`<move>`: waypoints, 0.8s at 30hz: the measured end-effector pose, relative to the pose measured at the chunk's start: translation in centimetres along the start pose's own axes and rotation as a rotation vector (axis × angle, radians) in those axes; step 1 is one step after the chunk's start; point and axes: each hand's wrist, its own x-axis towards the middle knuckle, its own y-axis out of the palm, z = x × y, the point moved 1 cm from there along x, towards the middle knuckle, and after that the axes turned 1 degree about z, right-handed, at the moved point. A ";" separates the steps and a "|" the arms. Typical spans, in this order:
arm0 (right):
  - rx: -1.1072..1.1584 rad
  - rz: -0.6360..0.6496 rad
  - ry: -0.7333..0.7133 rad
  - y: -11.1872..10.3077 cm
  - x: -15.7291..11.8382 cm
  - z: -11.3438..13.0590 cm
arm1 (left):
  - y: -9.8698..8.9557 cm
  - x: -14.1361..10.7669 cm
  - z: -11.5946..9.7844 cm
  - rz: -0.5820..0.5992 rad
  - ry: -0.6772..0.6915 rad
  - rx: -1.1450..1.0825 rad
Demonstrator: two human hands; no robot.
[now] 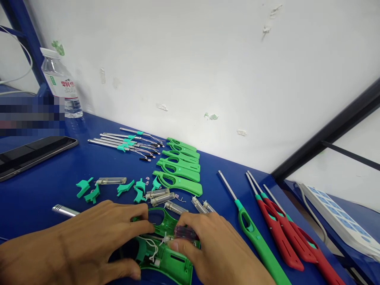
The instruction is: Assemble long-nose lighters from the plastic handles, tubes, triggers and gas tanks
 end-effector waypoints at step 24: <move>-0.013 -0.038 -0.028 -0.3 0.1 0.8 | -0.4 1.1 0.2 0.028 -0.029 -0.054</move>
